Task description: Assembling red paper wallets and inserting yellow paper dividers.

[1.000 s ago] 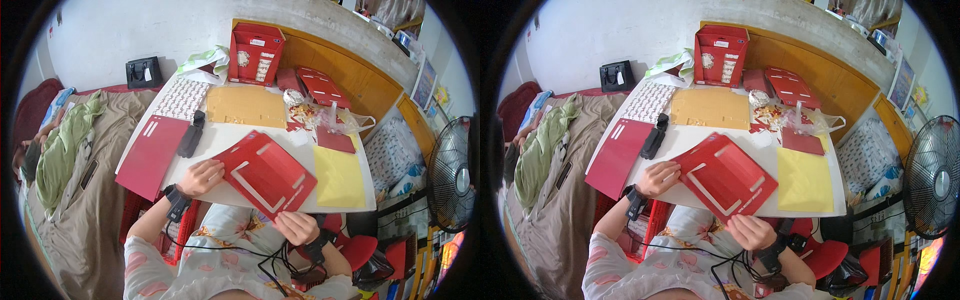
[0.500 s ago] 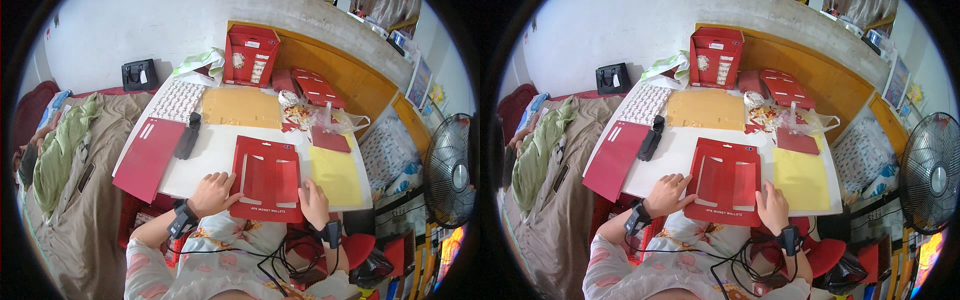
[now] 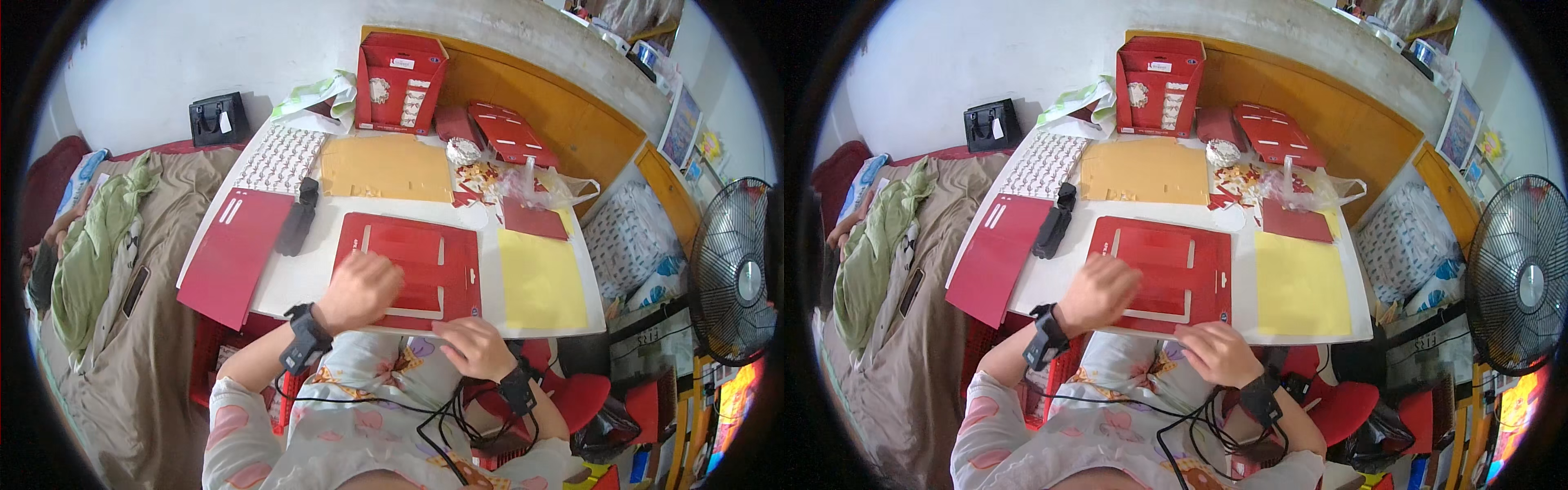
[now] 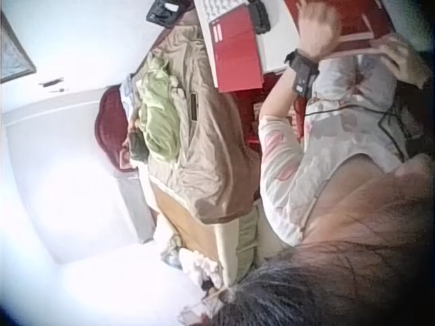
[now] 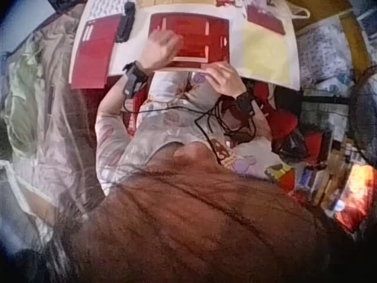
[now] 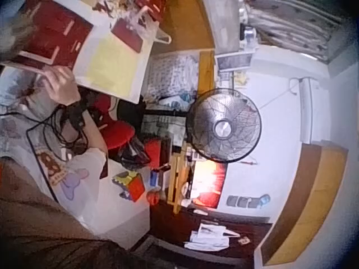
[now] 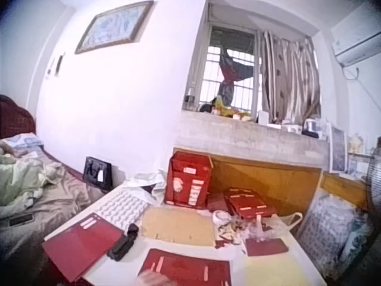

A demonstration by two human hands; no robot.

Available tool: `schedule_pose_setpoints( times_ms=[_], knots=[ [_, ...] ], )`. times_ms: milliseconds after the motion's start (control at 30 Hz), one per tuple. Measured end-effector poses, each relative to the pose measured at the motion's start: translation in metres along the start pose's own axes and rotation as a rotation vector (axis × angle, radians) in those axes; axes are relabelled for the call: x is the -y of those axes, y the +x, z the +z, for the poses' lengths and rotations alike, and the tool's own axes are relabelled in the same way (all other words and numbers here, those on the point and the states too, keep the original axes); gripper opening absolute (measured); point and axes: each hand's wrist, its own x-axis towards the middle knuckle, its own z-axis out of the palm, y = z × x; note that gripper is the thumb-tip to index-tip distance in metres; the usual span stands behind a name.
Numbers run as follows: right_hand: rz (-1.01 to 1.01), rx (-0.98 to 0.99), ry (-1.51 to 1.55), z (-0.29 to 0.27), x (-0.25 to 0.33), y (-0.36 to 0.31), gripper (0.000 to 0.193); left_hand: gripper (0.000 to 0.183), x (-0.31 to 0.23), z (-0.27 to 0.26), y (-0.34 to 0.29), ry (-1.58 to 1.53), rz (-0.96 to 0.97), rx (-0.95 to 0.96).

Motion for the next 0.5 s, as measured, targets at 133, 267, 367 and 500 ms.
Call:
schedule_pose_setpoints(
  times_ms=[133,267,367,500],
  knots=[
    [0.146,-0.08,-0.168,-0.003,-0.01,-0.01,0.033,0.026,-0.031,0.001,-0.024,-0.222,0.357,0.231],
    [0.334,-0.065,-0.233,0.003,-0.015,-0.021,0.054,0.044,-0.041,0.022,-0.042,-0.14,0.424,0.098],
    [0.321,-0.063,-0.224,0.006,-0.016,-0.027,0.052,0.046,-0.037,0.035,-0.049,-0.102,0.289,0.186],
    [0.308,-0.136,-0.178,0.012,-0.023,-0.036,0.043,0.038,-0.033,0.038,-0.044,-0.099,0.264,0.156]
  ],
)
